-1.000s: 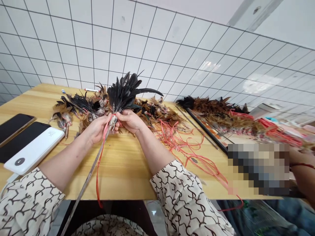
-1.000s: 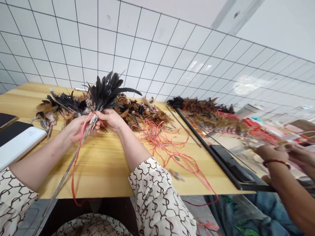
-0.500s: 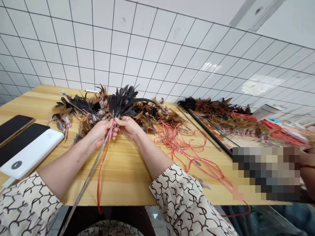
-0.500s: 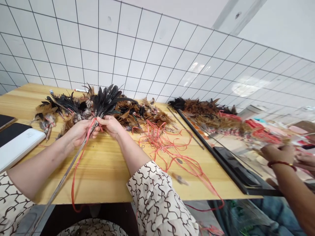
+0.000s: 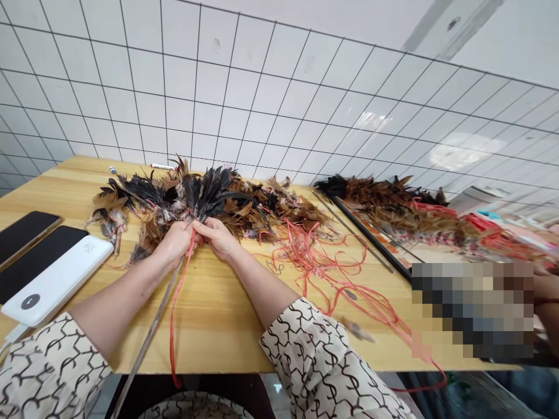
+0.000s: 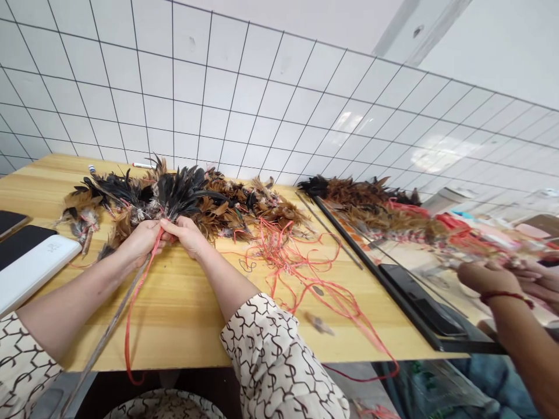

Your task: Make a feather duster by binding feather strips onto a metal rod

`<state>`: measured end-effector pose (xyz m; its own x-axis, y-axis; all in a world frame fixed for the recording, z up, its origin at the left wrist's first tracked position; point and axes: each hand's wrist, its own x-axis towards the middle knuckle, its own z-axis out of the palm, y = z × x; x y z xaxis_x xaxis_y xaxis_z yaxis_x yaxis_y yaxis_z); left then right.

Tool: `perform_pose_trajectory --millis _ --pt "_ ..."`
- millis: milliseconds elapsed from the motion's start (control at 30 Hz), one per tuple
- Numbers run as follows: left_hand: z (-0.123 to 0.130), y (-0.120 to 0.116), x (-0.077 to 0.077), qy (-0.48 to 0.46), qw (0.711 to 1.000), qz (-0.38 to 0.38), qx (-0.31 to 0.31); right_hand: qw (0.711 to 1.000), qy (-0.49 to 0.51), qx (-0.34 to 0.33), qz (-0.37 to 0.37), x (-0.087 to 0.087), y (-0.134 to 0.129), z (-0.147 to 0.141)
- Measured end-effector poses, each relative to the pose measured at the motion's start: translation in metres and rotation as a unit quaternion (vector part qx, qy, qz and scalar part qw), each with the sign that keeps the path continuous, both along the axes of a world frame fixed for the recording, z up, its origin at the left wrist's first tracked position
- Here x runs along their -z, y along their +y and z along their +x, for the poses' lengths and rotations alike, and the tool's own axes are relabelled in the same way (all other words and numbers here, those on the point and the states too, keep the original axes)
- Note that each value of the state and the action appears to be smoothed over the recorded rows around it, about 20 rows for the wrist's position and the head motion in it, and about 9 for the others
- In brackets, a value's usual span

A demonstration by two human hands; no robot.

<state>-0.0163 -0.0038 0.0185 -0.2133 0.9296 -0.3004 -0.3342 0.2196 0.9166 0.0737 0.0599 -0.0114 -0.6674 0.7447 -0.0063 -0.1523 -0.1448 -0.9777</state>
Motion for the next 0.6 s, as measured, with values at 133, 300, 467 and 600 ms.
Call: perform_pose_trajectory --millis 133,300,467,600 --pt "0.000 0.001 0.003 0.013 1.000 0.009 0.002 1.000 0.019 -0.013 -0.006 -0.002 -0.001 0.003" --pt "0.001 0.003 0.007 -0.025 0.999 0.021 0.014 0.999 0.038 -0.006 -0.029 0.003 0.003 0.004" --pt "0.003 0.003 0.011 -0.085 0.996 0.012 0.026 0.997 0.035 0.016 -0.061 0.008 0.009 0.004" --pt "0.004 0.001 0.015 -0.090 0.996 0.008 0.020 0.997 0.032 -0.005 -0.073 0.008 0.008 0.004"
